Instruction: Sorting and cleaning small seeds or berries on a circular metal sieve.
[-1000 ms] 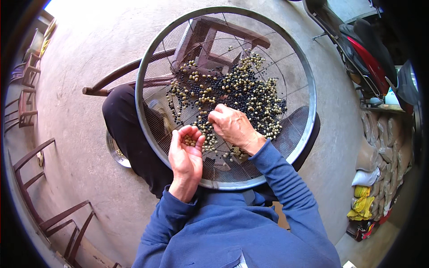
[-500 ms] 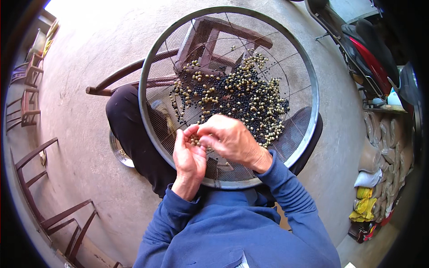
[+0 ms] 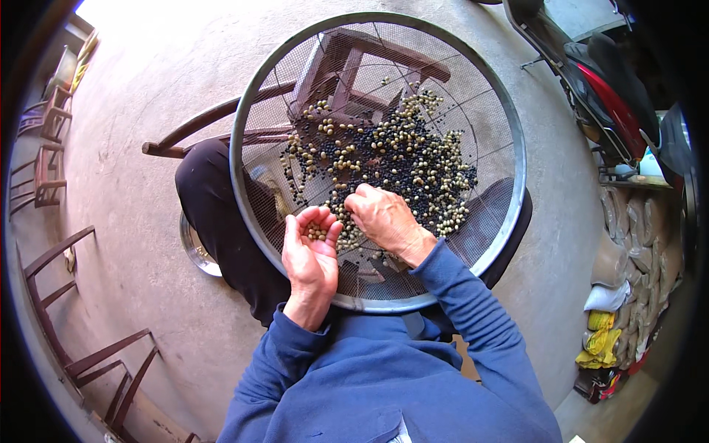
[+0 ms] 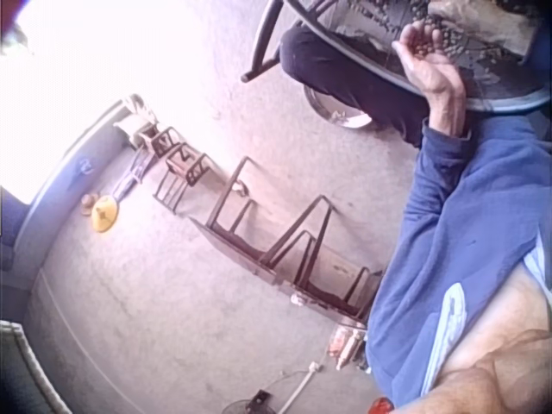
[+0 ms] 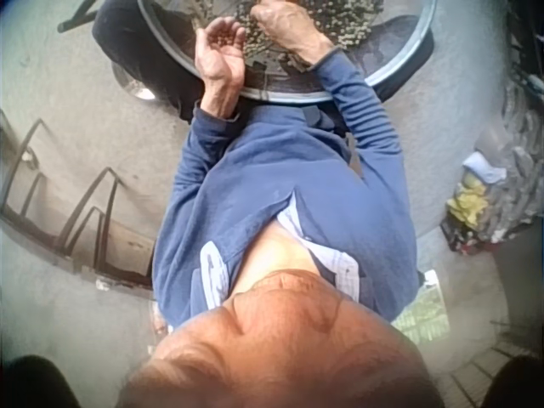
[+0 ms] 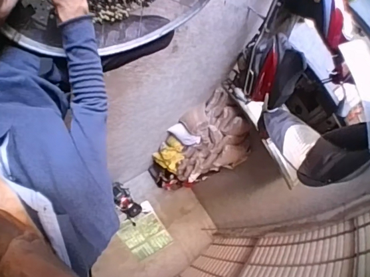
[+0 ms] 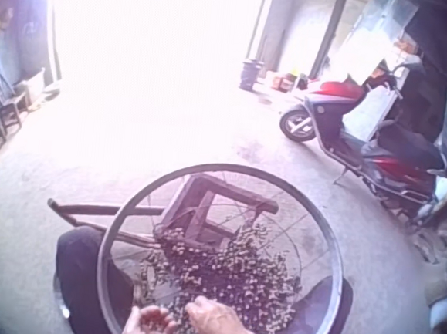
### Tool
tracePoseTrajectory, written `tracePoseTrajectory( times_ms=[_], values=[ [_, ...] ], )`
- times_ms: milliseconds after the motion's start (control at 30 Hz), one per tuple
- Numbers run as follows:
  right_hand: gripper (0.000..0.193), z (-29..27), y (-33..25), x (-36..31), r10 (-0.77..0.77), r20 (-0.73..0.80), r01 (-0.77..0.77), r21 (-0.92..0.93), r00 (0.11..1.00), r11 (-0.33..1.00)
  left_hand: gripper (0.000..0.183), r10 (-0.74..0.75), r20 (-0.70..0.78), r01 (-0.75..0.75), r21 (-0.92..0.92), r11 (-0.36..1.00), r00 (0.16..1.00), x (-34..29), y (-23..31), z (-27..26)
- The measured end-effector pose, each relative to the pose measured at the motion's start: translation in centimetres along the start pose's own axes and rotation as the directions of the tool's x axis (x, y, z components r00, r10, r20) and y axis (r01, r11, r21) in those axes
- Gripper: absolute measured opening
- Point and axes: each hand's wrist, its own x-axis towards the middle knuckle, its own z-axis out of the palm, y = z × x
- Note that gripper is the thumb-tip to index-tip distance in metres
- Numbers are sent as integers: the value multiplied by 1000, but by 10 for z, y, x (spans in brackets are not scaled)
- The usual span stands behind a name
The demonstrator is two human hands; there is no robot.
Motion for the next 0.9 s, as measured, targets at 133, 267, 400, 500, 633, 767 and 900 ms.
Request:
tracePoseTrajectory(
  times_ms=[133, 267, 400, 500, 633, 767, 900],
  values=[
    [7, 1, 2, -3, -38, -1, 38, -51, 999, 998, 43, -2, -5, 2, 10, 1000, 1000, 0, 1, -1],
    [7, -3, 6, -7, 28, 15, -28, -32, 999, 999, 44, -20, -6, 21, 53, 998, 1000, 1, 0, -1],
    [4, -19, 4, -6, 78, -131, -44, 242, 988, 969, 45, -64, 5, 63, 77, 995, 998, 1, -1, 3],
    [5, -38, -15, -4, 180, -142, -104, 427, 973, 898, 46, -81, 19, 79, 83, 993, 997, -2, 1, 7],
    [10, -39, -40, -3, -29, -130, 105, 625, 991, 773, 48, -71, 85, 67, 44, 997, 994, -2, 2, 9],
    [11, -46, -42, 1, 157, -177, 0, 665, 972, 747, 43, -19, 36, 18, 15, 1000, 999, -2, 7, 1],
    [8, -14, -13, -6, 105, -261, -37, 251, 960, 967, 37, 14, 40, -14, -12, 1000, 999, -4, 7, 6]
  ],
)
